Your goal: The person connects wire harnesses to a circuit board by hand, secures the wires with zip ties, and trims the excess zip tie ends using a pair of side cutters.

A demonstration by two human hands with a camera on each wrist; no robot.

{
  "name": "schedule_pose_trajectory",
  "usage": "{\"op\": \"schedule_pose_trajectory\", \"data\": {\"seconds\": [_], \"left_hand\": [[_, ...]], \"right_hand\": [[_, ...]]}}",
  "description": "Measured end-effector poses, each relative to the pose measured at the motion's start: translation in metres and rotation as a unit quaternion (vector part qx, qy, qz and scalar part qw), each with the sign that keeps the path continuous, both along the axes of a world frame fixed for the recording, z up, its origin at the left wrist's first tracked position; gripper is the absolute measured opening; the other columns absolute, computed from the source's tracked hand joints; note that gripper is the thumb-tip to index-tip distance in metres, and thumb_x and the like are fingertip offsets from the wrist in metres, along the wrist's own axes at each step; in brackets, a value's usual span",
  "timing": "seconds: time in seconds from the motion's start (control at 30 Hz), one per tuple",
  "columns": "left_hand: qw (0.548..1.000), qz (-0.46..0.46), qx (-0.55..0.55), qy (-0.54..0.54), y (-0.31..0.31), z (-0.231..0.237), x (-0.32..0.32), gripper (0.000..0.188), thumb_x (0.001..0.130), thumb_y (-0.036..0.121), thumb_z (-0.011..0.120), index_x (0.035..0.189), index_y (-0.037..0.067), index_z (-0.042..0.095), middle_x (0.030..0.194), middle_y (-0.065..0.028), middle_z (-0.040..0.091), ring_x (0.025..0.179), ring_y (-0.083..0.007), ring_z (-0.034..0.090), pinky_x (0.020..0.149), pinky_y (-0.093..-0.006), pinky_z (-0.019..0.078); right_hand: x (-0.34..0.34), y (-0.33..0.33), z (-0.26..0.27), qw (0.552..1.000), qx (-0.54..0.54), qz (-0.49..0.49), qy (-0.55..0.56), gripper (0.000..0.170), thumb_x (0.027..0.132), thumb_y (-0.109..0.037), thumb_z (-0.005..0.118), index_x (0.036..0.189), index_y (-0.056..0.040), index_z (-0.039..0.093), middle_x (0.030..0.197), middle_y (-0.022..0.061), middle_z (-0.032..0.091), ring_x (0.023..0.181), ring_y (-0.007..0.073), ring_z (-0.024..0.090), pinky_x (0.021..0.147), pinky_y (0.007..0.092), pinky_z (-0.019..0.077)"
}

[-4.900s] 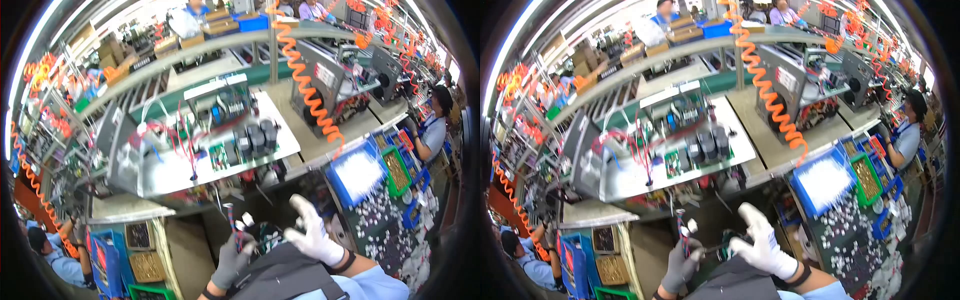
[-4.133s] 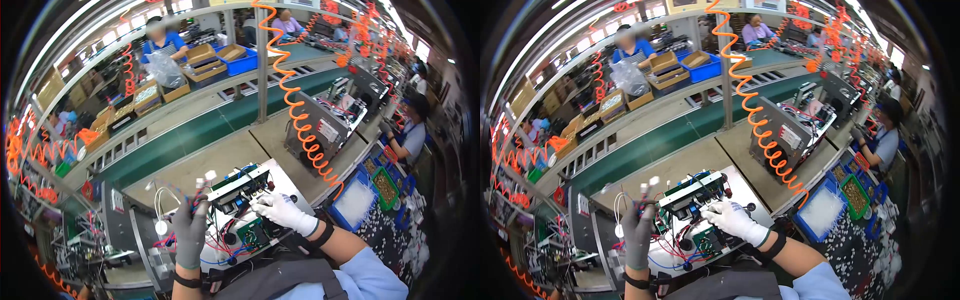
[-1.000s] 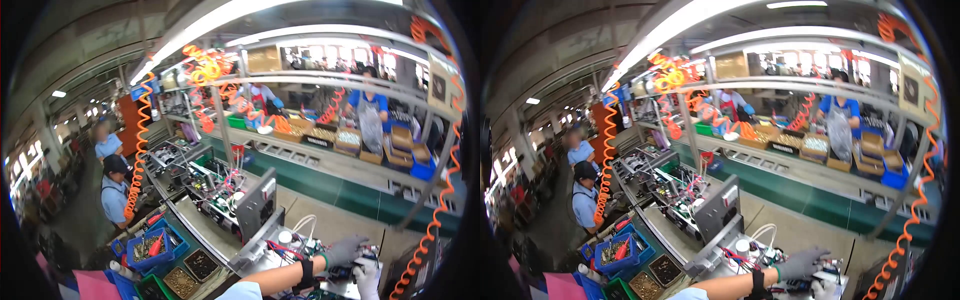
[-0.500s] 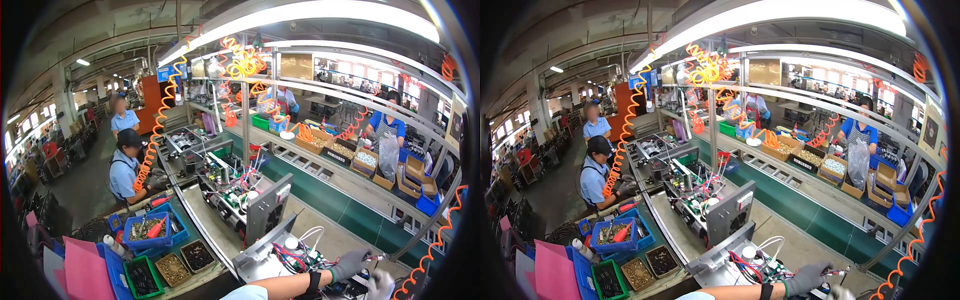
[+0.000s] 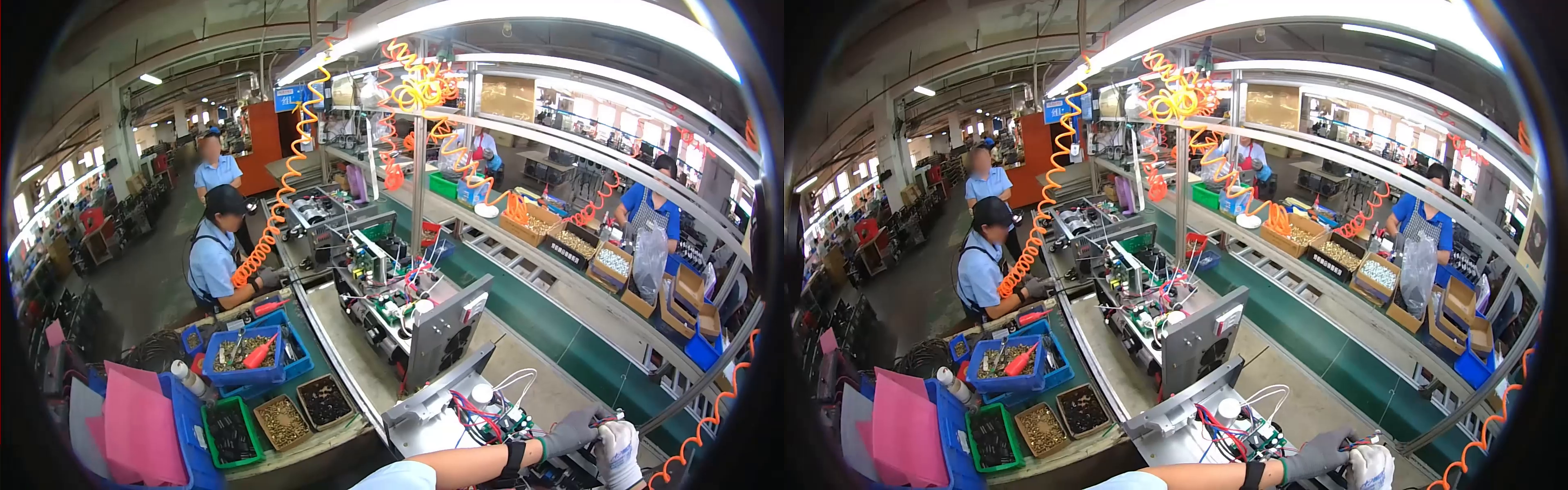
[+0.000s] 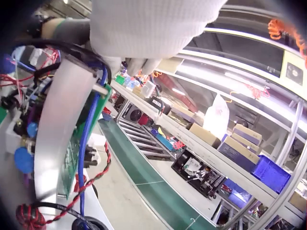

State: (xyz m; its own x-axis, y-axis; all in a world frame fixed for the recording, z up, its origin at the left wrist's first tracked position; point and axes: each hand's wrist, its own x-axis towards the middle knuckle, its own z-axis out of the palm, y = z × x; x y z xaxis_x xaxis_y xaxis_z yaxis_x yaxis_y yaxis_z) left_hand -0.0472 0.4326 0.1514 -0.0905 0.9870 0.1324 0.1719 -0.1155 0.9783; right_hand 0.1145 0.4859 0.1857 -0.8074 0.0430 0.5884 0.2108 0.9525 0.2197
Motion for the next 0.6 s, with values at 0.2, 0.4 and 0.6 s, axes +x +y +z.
{"op": "schedule_pose_trajectory", "data": {"seconds": [0.2, 0.4, 0.6], "left_hand": [[0.997, 0.032, 0.07, -0.004, -0.001, -0.007, -0.002, 0.03, 0.085, 0.024, 0.057, 0.11, 0.007, 0.06, 0.096, -0.0164, 0.066, 0.087, -0.0309, 0.063, 0.077, -0.0391, 0.0493], [0.996, 0.047, 0.074, -0.03, 0.0, -0.011, 0.008, 0.021, 0.092, 0.017, 0.055, 0.108, 0.006, 0.061, 0.072, -0.002, 0.058, 0.051, -0.0072, 0.048, 0.049, -0.0268, 0.0412], [0.984, 0.015, 0.082, 0.155, -0.007, 0.005, 0.005, 0.023, 0.088, 0.013, 0.057, 0.108, 0.001, 0.06, 0.079, -0.0162, 0.063, 0.068, -0.0266, 0.06, 0.065, -0.0348, 0.0467]], "right_hand": [[0.004, 0.001, 0.003, 0.981, -0.168, -0.096, -0.009, 0.013, 0.071, -0.013, 0.068, 0.084, -0.0089, 0.068, 0.077, 0.01, 0.064, 0.07, 0.0272, 0.063, 0.06, 0.0407, 0.0488], [0.029, 0.004, -0.005, 0.751, -0.623, -0.218, 0.025, 0.022, 0.082, -0.014, 0.066, 0.101, -0.0025, 0.068, 0.09, 0.0103, 0.071, 0.082, 0.0183, 0.066, 0.077, 0.0311, 0.0507], [0.03, 0.019, -0.017, 0.65, -0.746, -0.142, 0.029, 0.023, 0.085, -0.02, 0.069, 0.097, -0.0002, 0.068, 0.081, 0.0042, 0.067, 0.075, 0.0108, 0.059, 0.071, 0.0281, 0.0472]]}}
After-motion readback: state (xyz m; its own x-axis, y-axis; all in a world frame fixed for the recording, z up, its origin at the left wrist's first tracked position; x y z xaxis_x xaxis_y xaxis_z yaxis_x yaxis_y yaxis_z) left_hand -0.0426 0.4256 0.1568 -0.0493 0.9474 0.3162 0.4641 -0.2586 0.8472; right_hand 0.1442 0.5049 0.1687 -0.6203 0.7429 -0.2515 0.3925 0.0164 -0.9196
